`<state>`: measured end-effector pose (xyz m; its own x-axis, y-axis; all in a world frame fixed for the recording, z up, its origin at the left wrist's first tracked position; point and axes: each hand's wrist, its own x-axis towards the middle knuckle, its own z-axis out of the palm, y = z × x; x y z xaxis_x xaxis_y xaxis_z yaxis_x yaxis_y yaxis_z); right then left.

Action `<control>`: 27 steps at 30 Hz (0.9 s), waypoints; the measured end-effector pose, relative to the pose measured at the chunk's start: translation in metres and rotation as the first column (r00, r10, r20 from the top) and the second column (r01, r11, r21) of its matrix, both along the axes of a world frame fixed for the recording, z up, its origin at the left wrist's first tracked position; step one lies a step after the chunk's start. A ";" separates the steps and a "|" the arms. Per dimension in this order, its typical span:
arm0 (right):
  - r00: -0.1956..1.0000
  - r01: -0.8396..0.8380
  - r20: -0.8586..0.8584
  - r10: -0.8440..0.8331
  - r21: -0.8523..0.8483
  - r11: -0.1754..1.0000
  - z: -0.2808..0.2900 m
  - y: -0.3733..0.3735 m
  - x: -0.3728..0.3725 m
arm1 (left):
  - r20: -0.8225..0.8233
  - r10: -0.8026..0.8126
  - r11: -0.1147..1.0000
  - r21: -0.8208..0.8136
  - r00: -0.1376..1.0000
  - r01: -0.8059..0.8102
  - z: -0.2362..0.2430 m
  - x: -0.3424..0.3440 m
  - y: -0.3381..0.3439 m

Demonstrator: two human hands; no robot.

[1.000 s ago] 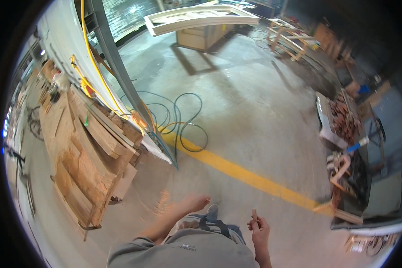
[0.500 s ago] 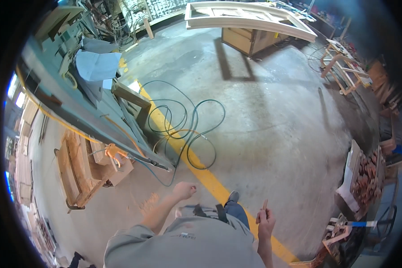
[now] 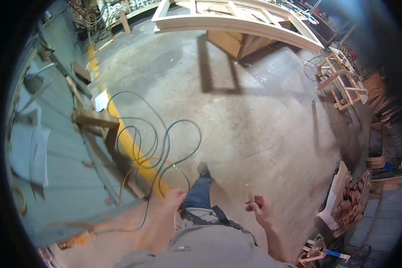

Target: The person cuts a small wooden strip using a miter saw, sands the piece with a power sander, and then fits it into a large wooden window frame by applying wood glue with a brush and pressing it into a joint.

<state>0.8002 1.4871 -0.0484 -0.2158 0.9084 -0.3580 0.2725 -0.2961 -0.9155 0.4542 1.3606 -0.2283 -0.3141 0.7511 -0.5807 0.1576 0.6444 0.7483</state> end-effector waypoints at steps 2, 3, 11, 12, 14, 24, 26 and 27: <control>0.990 -0.072 0.117 0.075 -0.027 0.997 -0.016 0.042 -0.003 | -0.082 -0.186 0.972 0.129 0.979 0.196 0.070 0.012 0.114; 0.990 -0.067 0.124 0.071 -0.037 0.997 -0.001 0.064 -0.016 | 0.041 -0.259 0.952 0.177 0.965 0.248 0.109 0.017 0.160; 0.879 -0.471 0.396 0.265 0.631 0.616 0.068 0.304 -0.130 | 0.326 -0.573 0.803 0.407 0.752 0.436 0.224 0.002 0.409; 0.884 -0.463 0.383 0.269 0.628 0.626 0.068 0.334 -0.139 | 0.169 -0.593 0.768 0.411 0.787 0.491 0.231 -0.003 0.437; 0.855 -0.517 0.419 0.304 0.656 0.550 0.062 0.396 -0.155 | -0.070 -0.594 0.701 0.444 0.802 0.558 0.223 -0.016 0.495; 0.950 -0.300 0.258 0.173 0.614 0.730 0.077 0.732 -0.211 | -0.319 -0.212 0.840 0.423 0.924 0.339 0.271 -0.172 0.812; 0.960 -0.233 0.263 0.099 0.545 0.806 0.075 0.782 -0.207 | -0.202 -0.096 0.929 0.334 0.975 0.160 0.287 -0.215 0.884; 0.964 -0.163 0.267 0.013 0.547 0.821 0.073 0.807 -0.208 | -0.137 -0.042 0.964 0.256 0.990 0.077 0.290 -0.234 0.921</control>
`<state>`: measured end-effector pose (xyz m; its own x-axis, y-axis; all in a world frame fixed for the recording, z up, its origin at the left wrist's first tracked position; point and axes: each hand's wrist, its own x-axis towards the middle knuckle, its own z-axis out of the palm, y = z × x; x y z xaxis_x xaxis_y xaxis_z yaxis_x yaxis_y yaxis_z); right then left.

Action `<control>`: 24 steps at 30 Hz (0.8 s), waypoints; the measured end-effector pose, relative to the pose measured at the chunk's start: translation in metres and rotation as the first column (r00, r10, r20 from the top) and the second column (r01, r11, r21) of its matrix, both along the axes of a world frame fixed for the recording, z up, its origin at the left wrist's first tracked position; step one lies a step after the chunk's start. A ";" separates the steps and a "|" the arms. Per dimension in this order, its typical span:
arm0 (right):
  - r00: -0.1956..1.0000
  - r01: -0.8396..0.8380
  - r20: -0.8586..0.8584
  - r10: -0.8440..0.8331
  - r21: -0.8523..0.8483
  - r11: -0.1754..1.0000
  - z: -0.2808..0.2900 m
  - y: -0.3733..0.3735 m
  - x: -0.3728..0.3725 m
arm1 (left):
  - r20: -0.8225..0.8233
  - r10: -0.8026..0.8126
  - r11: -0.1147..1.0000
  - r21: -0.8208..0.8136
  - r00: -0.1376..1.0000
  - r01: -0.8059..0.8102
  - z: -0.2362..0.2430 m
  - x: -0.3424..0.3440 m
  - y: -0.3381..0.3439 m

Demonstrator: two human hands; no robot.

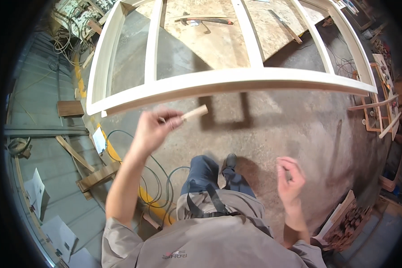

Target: The person cuts a small wooden strip using a miter saw, sands the piece with a power sander, and then fits it into a large wooden window frame by applying wood glue with a brush and pressing it into a joint.

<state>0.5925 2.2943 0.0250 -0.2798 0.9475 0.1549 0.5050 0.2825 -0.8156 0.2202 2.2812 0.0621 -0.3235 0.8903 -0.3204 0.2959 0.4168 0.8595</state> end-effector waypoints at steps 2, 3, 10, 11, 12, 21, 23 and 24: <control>0.995 0.096 0.020 -0.096 -0.012 0.995 0.001 0.049 -0.008 | 0.048 0.042 0.997 -0.073 0.998 -0.039 -0.008 -0.032 0.070; 0.990 0.111 0.080 -0.115 0.051 0.993 0.006 0.075 -0.014 | 0.051 0.003 0.996 -0.084 0.999 0.002 -0.016 -0.045 0.102; 0.898 0.290 0.288 -0.333 0.181 0.940 -0.004 0.192 -0.048 | 0.137 -0.255 0.917 -0.280 0.957 0.285 -0.097 -0.056 0.246; 0.887 0.282 0.317 -0.337 0.206 0.937 -0.005 0.204 -0.052 | 0.178 -0.295 0.898 -0.283 0.939 0.336 -0.108 -0.051 0.253; 0.875 0.297 0.337 -0.347 0.190 0.936 -0.008 0.219 -0.055 | 0.219 -0.331 0.879 -0.284 0.918 0.384 -0.118 -0.046 0.258; 0.897 0.198 0.365 -0.249 0.170 0.965 -0.017 0.295 -0.062 | 0.210 -0.458 0.810 -0.302 0.864 0.503 -0.126 -0.005 0.262; 0.897 0.215 0.367 -0.248 0.130 0.968 -0.024 0.303 -0.061 | 0.184 -0.492 0.813 -0.251 0.851 0.525 -0.128 0.004 0.263; 0.913 0.187 0.344 -0.218 0.119 0.975 -0.027 0.306 -0.059 | 0.148 -0.509 0.819 -0.218 0.848 0.530 -0.131 0.008 0.263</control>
